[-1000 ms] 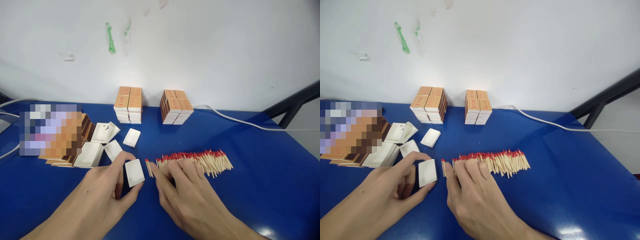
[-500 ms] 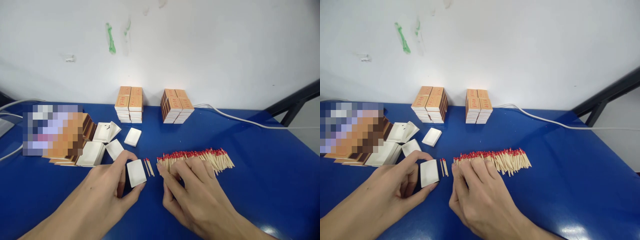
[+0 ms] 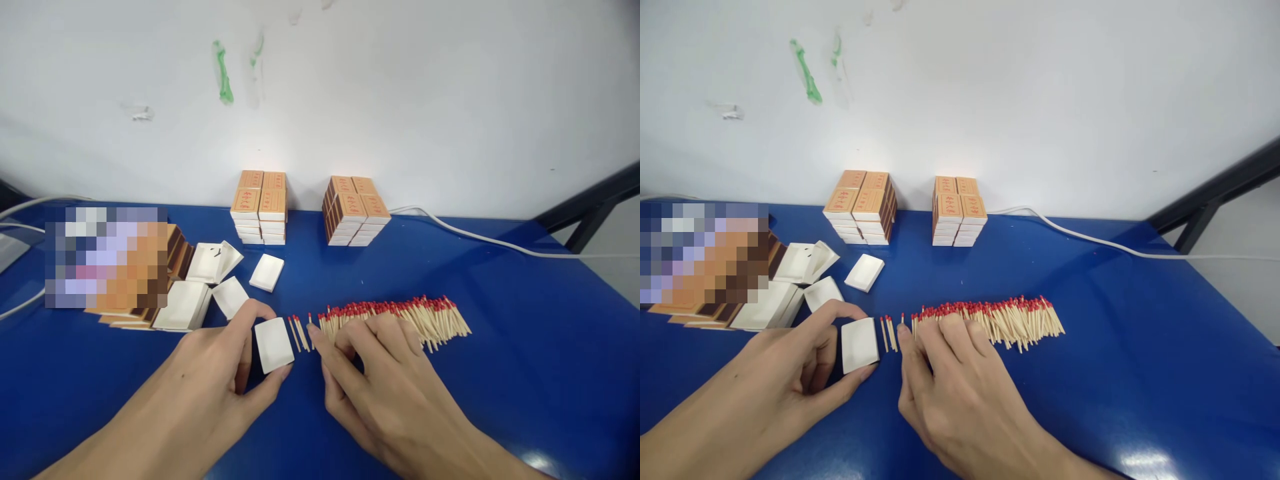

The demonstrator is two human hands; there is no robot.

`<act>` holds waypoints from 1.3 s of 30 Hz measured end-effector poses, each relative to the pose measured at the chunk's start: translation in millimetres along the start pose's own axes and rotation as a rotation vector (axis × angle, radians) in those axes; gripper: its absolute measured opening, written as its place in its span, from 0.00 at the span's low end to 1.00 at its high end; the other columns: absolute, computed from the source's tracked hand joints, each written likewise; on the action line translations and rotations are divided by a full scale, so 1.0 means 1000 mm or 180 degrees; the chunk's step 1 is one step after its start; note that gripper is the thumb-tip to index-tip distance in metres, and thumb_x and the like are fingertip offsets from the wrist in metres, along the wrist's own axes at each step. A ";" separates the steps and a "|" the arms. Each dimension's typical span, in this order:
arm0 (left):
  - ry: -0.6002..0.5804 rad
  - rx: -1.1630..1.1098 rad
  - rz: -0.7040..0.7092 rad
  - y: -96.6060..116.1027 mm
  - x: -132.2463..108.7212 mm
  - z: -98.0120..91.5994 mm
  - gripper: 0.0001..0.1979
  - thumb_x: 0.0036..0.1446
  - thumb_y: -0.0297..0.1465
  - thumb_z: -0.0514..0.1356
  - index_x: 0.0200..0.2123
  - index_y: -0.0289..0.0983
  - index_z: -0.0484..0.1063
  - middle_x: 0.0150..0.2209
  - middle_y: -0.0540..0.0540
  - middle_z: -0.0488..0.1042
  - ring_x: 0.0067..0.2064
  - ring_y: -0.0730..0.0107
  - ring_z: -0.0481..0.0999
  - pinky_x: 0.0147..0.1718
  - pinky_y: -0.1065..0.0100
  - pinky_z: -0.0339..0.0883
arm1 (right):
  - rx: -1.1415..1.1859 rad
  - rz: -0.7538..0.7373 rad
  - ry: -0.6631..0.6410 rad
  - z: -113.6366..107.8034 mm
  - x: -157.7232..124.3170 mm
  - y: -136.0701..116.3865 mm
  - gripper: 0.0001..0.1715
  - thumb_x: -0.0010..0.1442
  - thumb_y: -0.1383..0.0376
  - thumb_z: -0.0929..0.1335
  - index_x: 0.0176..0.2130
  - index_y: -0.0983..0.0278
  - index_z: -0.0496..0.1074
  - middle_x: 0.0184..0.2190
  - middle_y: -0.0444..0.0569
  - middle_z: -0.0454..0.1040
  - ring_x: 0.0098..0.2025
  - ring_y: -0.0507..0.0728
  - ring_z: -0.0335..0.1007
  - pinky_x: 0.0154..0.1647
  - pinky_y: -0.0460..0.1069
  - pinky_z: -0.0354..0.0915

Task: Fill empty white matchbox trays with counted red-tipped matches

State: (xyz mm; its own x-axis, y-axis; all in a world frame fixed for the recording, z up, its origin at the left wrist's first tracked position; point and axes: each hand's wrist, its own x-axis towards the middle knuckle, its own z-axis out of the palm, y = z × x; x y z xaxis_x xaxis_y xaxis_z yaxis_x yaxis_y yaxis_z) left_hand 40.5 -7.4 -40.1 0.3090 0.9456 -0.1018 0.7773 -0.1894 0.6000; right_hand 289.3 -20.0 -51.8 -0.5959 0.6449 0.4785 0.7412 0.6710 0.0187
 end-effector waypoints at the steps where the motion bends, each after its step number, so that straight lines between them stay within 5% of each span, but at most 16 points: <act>1: 0.0011 0.0010 -0.0011 0.000 0.000 0.000 0.15 0.70 0.45 0.64 0.55 0.48 0.71 0.20 0.63 0.67 0.18 0.75 0.70 0.19 0.76 0.59 | 0.0000 -0.0022 -0.0021 0.000 0.000 0.000 0.21 0.78 0.69 0.66 0.61 0.74 0.83 0.36 0.53 0.75 0.41 0.64 0.57 0.42 0.58 0.55; 5: -0.0002 0.0040 -0.0056 0.000 0.000 0.000 0.15 0.71 0.46 0.63 0.56 0.48 0.72 0.20 0.62 0.67 0.19 0.75 0.70 0.19 0.76 0.59 | 0.0034 -0.0024 0.0011 -0.001 0.000 0.001 0.23 0.78 0.69 0.66 0.64 0.74 0.81 0.37 0.53 0.75 0.40 0.63 0.57 0.41 0.58 0.55; 12: -0.0156 -0.0015 -0.0139 0.002 0.000 -0.004 0.14 0.71 0.47 0.62 0.54 0.49 0.72 0.21 0.62 0.67 0.19 0.74 0.70 0.19 0.75 0.58 | 0.0043 0.0175 0.0278 0.000 -0.001 0.004 0.16 0.75 0.70 0.68 0.51 0.74 0.86 0.34 0.52 0.73 0.39 0.62 0.56 0.41 0.58 0.55; 39: -0.0153 0.0068 -0.0244 0.001 -0.003 -0.001 0.15 0.69 0.45 0.63 0.54 0.48 0.73 0.21 0.61 0.67 0.19 0.72 0.70 0.19 0.73 0.57 | 0.0079 0.0115 0.0208 -0.001 -0.001 0.006 0.14 0.73 0.71 0.68 0.49 0.70 0.85 0.32 0.49 0.72 0.38 0.61 0.55 0.40 0.58 0.55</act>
State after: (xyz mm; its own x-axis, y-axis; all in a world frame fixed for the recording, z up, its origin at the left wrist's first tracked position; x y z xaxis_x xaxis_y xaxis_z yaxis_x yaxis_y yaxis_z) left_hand 40.0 -10.1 -38.4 0.2736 0.9439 -0.1850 0.8110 -0.1229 0.5720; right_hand 294.6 -17.0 -50.9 -0.5469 0.6442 0.5348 0.7535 0.6572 -0.0211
